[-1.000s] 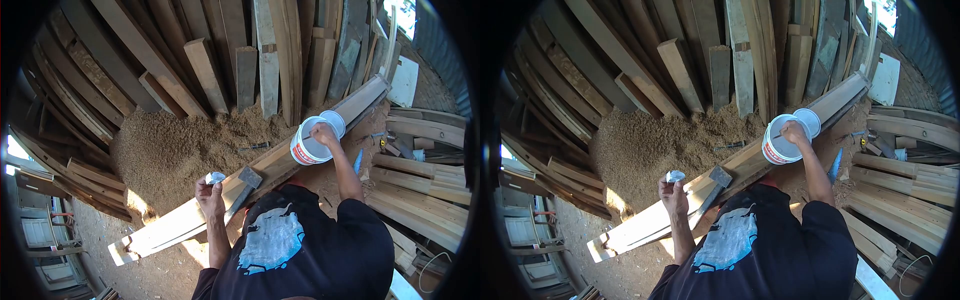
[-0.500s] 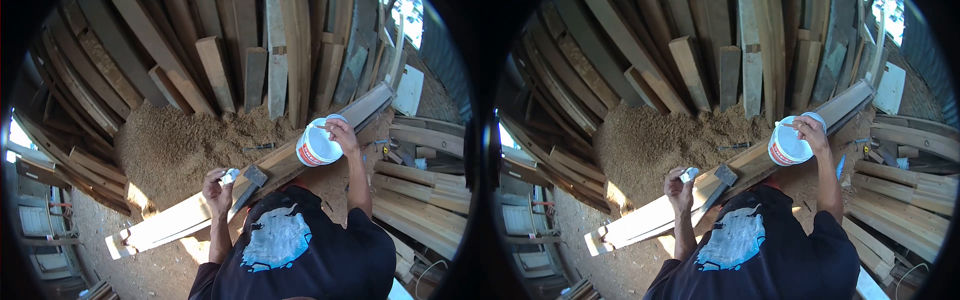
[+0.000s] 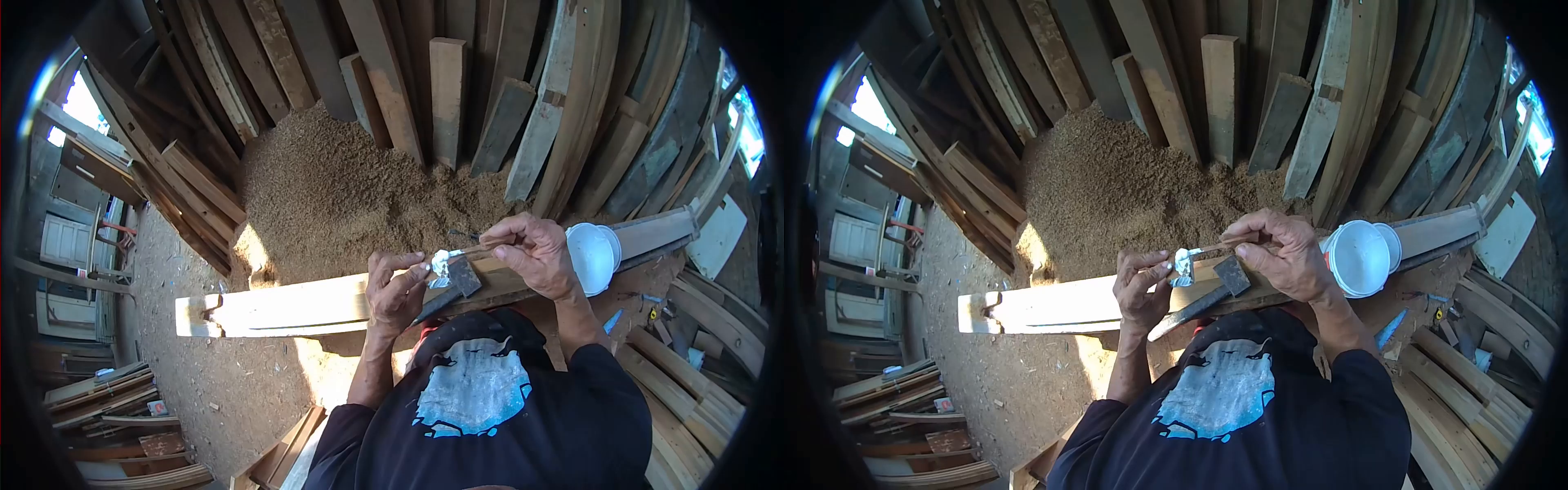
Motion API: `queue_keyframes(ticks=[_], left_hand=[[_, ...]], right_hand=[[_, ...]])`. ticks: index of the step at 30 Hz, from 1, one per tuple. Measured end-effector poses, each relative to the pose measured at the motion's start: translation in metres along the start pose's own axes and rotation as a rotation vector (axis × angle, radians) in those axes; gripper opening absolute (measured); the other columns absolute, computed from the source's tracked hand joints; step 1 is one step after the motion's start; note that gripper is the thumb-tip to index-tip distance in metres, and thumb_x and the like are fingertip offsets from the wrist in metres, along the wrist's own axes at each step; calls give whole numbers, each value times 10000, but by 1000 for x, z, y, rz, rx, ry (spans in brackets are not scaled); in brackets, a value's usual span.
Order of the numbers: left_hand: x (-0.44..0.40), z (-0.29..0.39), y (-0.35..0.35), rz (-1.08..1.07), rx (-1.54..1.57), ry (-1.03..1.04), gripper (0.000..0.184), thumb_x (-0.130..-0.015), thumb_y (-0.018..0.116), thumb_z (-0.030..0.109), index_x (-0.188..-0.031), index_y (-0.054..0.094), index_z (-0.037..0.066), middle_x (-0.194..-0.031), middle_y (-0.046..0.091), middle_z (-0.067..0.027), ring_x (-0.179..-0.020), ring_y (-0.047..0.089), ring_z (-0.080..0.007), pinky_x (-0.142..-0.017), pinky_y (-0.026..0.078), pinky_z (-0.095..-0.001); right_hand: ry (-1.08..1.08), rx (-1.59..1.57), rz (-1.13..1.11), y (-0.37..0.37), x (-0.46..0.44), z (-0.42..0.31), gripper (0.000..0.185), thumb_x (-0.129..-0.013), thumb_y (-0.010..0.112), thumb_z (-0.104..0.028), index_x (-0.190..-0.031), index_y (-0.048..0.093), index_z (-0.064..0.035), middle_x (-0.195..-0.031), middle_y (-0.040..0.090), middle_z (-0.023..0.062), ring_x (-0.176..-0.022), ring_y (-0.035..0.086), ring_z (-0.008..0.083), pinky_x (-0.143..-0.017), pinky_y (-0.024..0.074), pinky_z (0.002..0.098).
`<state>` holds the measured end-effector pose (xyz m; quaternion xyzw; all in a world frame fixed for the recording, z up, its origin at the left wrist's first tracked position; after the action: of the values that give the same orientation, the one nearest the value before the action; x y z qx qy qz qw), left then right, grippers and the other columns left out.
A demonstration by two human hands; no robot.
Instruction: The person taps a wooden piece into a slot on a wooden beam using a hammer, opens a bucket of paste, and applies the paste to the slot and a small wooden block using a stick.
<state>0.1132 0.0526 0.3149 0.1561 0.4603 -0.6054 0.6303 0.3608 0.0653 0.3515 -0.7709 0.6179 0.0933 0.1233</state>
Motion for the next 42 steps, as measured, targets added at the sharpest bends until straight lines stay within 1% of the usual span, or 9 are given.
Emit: queue_keyframes(ticks=[7, 13, 19, 23, 26, 29, 31, 36, 42], left_hand=[[7, -1, -15, 30, -102, 7, 381, -703, 854, -37, -1015, 707, 125, -1015, 755, -89, -798, 631, -245, -680, 474, -365], [9, 2, -18, 40, -132, -1, 386, -694, 839, -52, -1013, 712, 124, -1036, 762, -74, -794, 622, -242, -711, 461, -370], [7, 10, -19, 37, -158, 24, 359, -713, 839, -50, -1000, 704, 119, -1031, 769, -79, -773, 634, -236, -716, 463, -370], [13, 6, -21, 45, -98, 7, 312, -752, 836, -25, -1003, 702, 102, -1050, 763, -99, -841, 659, -228, -742, 473, -357], [29, -8, -17, 105, 196, -165, 301, -799, 843, 22, -1048, 690, 92, -1085, 743, -111, -944, 667, -215, -802, 499, -359], [44, -8, 1, 257, 940, -619, 316, -836, 844, 67, -1100, 672, 81, -1090, 719, -104, -1001, 655, -207, -876, 510, -363], [55, -10, 14, 391, 1220, -748, 340, -851, 848, 127, -1133, 660, 93, -1057, 712, -63, -954, 634, -189, -895, 482, -363], [43, 12, 37, 350, 1649, -826, 237, -948, 754, 266, -1134, 685, 138, -1085, 721, 10, -883, 513, -135, -844, 394, -343], [51, 12, 52, 344, 1883, -879, 269, -1005, 655, 358, -1151, 703, 137, -1066, 706, -17, -845, 484, -125, -872, 411, -357]], right_hand=[[-229, 211, -139, 27, -8, -13, 223, -881, 719, 42, -1095, 703, -19, -1002, 764, 129, -922, 762, 228, -812, 614, 339], [-176, 42, -283, 28, -1, -26, 210, -881, 718, 41, -1079, 705, -30, -1005, 769, 131, -920, 766, 241, -821, 610, 331], [-103, 146, -166, 23, -6, -12, 183, -883, 724, 24, -1058, 711, -26, -977, 773, 110, -890, 764, 216, -820, 605, 330], [-184, 66, -279, 24, -5, -20, 177, -892, 725, 23, -1065, 703, -9, -1007, 766, 121, -921, 747, 182, -828, 601, 314], [4, -206, -131, 20, 1, -3, 193, -914, 723, 13, -1103, 686, -4, -1030, 753, 114, -939, 733, 159, -853, 594, 296], [18, -260, -82, 17, -1, 4, 249, -931, 724, -6, -1161, 631, 10, -1116, 740, 167, -1057, 727, 198, -950, 586, 333], [87, -299, -37, 21, 2, 8, 262, -928, 730, -11, -1167, 623, 5, -1113, 742, 166, -1042, 729, 187, -939, 589, 326], [20, -336, -73, 35, 0, 17, 230, -937, 711, 10, -1150, 626, -8, -1135, 738, 167, -1051, 722, 184, -944, 588, 331], [-35, -280, -123, 41, 1, 33, 217, -907, 690, 104, -1063, 657, -45, -1192, 704, 173, -1049, 699, 167, -923, 579, 326]])
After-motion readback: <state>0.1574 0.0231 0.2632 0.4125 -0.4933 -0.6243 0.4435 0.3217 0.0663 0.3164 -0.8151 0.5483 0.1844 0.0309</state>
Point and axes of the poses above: each hand's wrist, its own x-axis away from the middle knuckle, its own y-axis out of the palm, z = x × y, the point moved 5 cm from there along -x, towards the middle knuckle
